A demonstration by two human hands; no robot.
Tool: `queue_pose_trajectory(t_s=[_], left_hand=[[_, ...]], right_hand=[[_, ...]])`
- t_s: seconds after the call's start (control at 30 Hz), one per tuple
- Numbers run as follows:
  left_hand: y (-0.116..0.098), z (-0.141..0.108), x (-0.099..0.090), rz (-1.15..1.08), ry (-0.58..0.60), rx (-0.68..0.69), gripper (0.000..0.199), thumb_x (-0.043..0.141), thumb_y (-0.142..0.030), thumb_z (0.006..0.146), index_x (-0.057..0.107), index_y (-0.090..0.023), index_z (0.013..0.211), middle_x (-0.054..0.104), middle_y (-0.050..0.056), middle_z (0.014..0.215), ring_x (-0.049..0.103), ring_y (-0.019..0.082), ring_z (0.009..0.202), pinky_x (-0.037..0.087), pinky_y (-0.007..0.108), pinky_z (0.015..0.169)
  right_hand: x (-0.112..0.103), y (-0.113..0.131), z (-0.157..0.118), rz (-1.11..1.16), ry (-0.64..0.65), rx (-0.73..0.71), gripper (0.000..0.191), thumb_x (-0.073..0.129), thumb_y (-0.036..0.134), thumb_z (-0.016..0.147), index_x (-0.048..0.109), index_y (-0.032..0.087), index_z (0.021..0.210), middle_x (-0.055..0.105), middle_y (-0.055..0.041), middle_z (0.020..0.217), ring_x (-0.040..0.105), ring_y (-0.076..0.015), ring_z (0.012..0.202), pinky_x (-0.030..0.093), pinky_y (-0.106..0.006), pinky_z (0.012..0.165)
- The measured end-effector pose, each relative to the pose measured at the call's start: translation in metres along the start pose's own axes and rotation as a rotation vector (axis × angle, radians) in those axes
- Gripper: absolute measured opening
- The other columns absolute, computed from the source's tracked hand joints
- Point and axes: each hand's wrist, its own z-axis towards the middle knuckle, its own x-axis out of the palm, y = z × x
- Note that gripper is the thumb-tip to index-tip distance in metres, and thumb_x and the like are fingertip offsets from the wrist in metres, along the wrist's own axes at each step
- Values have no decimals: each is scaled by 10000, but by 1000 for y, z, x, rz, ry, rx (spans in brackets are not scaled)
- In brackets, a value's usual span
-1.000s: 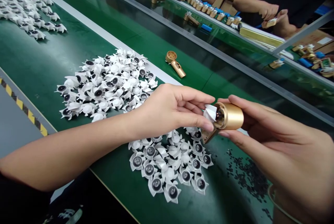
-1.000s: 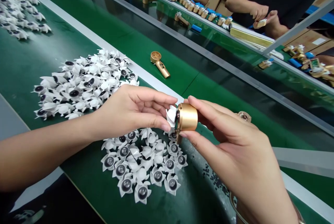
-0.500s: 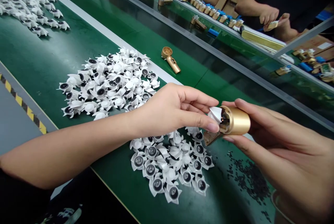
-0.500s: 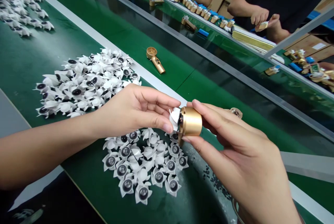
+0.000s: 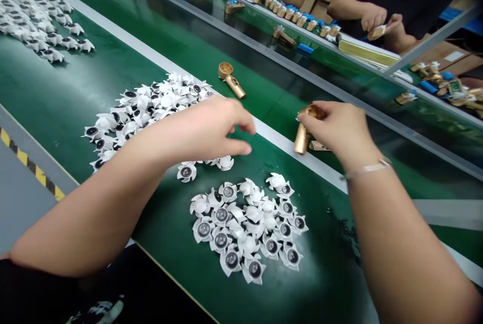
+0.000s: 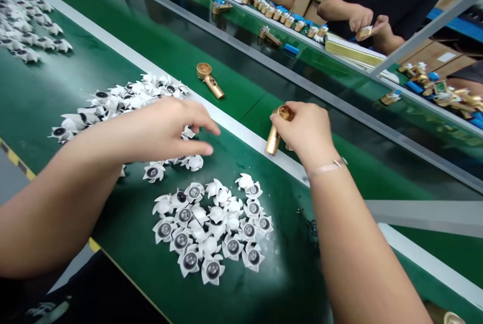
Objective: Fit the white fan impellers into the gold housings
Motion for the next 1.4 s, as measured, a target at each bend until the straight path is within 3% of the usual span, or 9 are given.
queue_pose_trajectory(t_s=[0.07,0.17,0.33,0.47,0.6,0.8,1.03,1.27,1.4], left_hand=[[4,-2,1,187,196,23,429,711,-381,789,735,-248,1197,718,65,1211,652,288,1108,492,394,945],[2,-4,11,369,287,38,478,732,-347,727,730,-252,1195,724,85,1193,634,331,1139,456,440,983],[-10,3,22,553,392,-28,295,680,-248,770,747,-222,1056,754,98,962,684,322,942,493,413,833],[-6,7,27,521,266,36,291,608,-315,858,743,-197,1086,738,126,1008,686,328,912,505,414,770],[-3,7,33,324,15,129,349,575,-369,923,709,-201,1198,697,124,1182,670,291,1008,508,398,868],[-20,8,39,-212,-209,93,328,775,-402,811,757,-202,1070,729,46,906,645,179,784,524,301,733],[-43,2,54,-1179,91,-15,306,860,-198,737,724,-175,1011,728,4,812,704,131,775,588,247,736],[-53,-2,66,-1529,186,-54,335,851,-104,736,719,-178,1035,757,-4,868,728,97,773,593,194,731],[-52,-4,67,-1520,141,-16,356,878,-123,717,721,-188,1029,761,-10,881,736,92,807,605,194,788]], right_hand=[[15,-9,28,-44,45,33,318,742,349,782,778,100,976,732,-168,852,689,-381,913,525,-461,802],[12,-20,29,-69,41,-6,355,698,362,812,748,85,1029,717,-199,945,666,-389,953,507,-480,820],[-29,-39,-70,-27,63,-206,172,546,312,907,687,213,917,694,-83,909,650,-253,825,503,-388,740],[-33,-58,-158,31,206,-321,149,521,279,970,646,216,919,681,-42,907,642,-187,790,523,-327,699],[-22,-64,-195,53,232,-374,139,514,230,1011,641,190,1053,674,-72,1070,634,-207,984,529,-366,875],[-27,-52,-187,-8,345,-491,206,462,186,1021,664,187,987,651,-93,994,611,-241,892,515,-410,783],[-26,-35,-158,65,313,-449,164,504,157,951,571,199,807,580,-36,783,561,-189,711,488,-341,642],[-52,19,-142,561,30,-289,97,546,181,958,587,245,897,628,-2,882,596,-147,800,481,-265,680],[-52,27,-142,507,-30,-296,85,577,188,946,604,258,905,641,-1,901,604,-157,803,472,-289,686]])
